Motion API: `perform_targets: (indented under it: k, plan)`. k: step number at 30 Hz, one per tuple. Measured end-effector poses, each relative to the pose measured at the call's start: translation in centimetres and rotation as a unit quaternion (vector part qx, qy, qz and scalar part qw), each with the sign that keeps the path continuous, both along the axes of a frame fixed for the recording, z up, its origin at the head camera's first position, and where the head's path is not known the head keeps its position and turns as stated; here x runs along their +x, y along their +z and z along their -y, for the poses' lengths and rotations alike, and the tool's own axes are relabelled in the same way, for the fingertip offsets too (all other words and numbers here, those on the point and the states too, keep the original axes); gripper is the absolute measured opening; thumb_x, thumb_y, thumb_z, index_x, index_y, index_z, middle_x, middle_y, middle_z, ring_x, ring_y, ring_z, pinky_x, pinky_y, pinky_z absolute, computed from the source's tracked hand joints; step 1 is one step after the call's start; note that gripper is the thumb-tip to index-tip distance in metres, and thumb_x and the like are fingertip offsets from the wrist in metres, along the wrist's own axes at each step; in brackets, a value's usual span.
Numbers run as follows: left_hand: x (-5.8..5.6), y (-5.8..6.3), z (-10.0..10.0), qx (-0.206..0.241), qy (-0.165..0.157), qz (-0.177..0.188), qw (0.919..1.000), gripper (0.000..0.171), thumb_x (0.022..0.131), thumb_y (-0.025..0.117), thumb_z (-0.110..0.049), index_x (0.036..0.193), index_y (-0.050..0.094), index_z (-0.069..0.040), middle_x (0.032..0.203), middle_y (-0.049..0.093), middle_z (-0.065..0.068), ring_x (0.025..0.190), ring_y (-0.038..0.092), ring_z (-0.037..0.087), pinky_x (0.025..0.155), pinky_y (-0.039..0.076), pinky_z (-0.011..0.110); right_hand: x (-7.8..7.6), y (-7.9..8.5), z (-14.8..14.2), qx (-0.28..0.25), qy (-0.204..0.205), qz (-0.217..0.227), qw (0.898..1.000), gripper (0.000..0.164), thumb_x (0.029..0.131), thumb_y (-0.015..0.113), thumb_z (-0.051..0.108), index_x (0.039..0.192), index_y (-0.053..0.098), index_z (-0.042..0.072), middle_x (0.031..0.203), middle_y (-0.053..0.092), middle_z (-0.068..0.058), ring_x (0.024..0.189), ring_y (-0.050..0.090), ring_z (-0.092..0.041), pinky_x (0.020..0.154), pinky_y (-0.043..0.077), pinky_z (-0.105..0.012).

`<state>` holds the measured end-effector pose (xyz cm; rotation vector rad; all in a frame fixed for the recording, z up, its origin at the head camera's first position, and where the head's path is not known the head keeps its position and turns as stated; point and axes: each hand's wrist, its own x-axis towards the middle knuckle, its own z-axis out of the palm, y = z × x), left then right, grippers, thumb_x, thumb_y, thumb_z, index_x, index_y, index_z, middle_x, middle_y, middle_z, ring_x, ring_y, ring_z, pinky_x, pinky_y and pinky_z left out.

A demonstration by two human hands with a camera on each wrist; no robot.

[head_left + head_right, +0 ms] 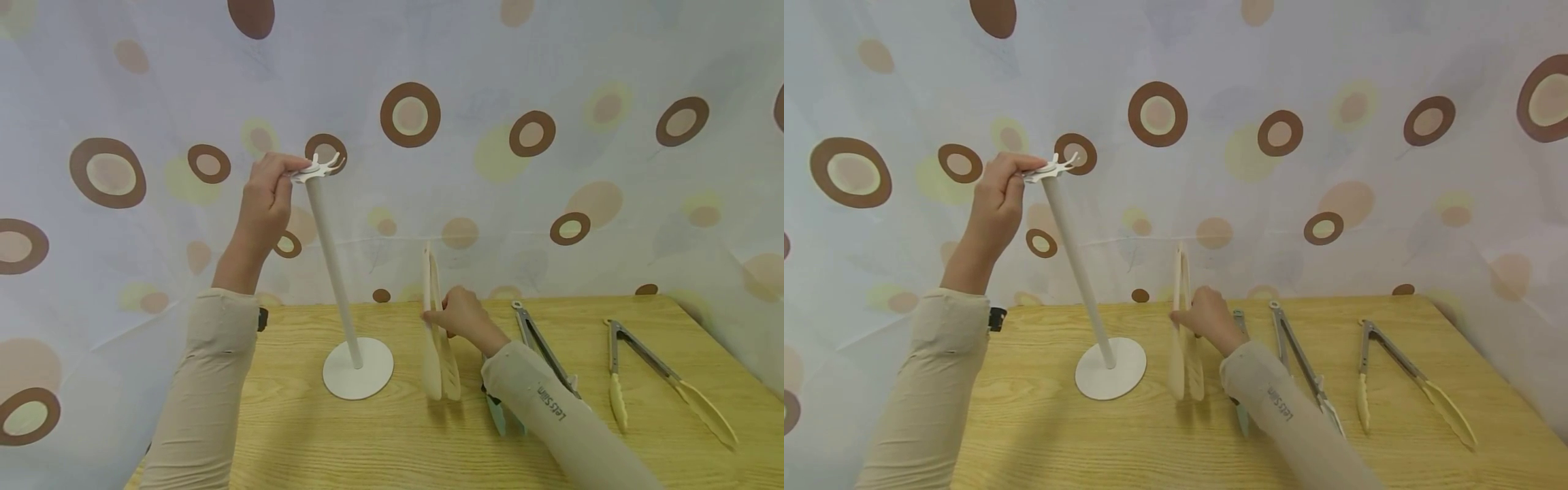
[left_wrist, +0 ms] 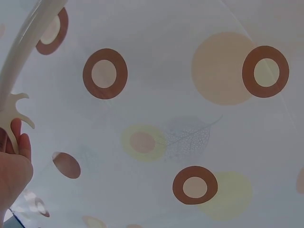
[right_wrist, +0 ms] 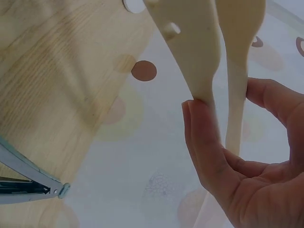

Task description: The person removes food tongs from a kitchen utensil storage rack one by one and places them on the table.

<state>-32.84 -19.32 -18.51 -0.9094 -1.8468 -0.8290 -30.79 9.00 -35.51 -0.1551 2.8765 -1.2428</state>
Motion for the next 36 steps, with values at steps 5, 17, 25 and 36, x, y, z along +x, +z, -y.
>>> perform_targets:
  k: [5, 17, 25, 36]
  plan:
    - [0.1, 0.0, 0.0, -0.001, -0.003, -0.003, 1.0000, 0.031, 0.091, 0.037, 0.004, 0.105, 0.065, 0.004, 0.105, 0.064, 0.019, 0.099, 0.054, 0.031, 0.094, 0.029, 0.036, 0.0, -0.7, -0.1, 0.013, 0.013, 0.011, 1.000, 0.030, 0.085, 0.071, 0.022, 0.072, 0.065, -0.004, 0.065, 0.065, -0.016, 0.051, 0.064, -0.020, 0.052, 0.053, -0.031]
    - [0.0, 0.1, 0.0, 0.007, 0.000, 0.010, 0.9999, 0.032, 0.091, 0.037, 0.006, 0.105, 0.066, 0.003, 0.105, 0.064, 0.018, 0.101, 0.054, 0.030, 0.095, 0.029, 0.037, -0.6, -2.5, -0.6, 0.044, 0.020, 0.031, 0.998, 0.027, 0.084, 0.073, 0.020, 0.076, 0.063, -0.003, 0.059, 0.062, -0.015, 0.047, 0.061, -0.021, 0.052, 0.053, -0.033]
    - [0.0, -0.1, 0.0, -0.001, 0.002, 0.007, 1.0000, 0.032, 0.091, 0.037, 0.006, 0.105, 0.065, 0.004, 0.107, 0.063, 0.019, 0.102, 0.053, 0.031, 0.094, 0.030, 0.038, -0.5, -3.4, -0.8, 0.060, 0.028, 0.057, 0.996, 0.025, 0.084, 0.072, 0.020, 0.076, 0.064, -0.002, 0.063, 0.064, -0.015, 0.052, 0.064, -0.023, 0.055, 0.054, -0.036]
    - [0.0, -0.1, 0.1, -0.004, 0.005, 0.004, 1.0000, 0.032, 0.091, 0.037, 0.005, 0.106, 0.065, 0.004, 0.108, 0.064, 0.019, 0.102, 0.053, 0.032, 0.094, 0.031, 0.038, -0.7, -4.2, -0.8, 0.038, 0.025, 0.064, 0.997, 0.021, 0.081, 0.074, 0.015, 0.076, 0.064, -0.002, 0.062, 0.063, -0.014, 0.054, 0.065, -0.026, 0.051, 0.054, -0.035]
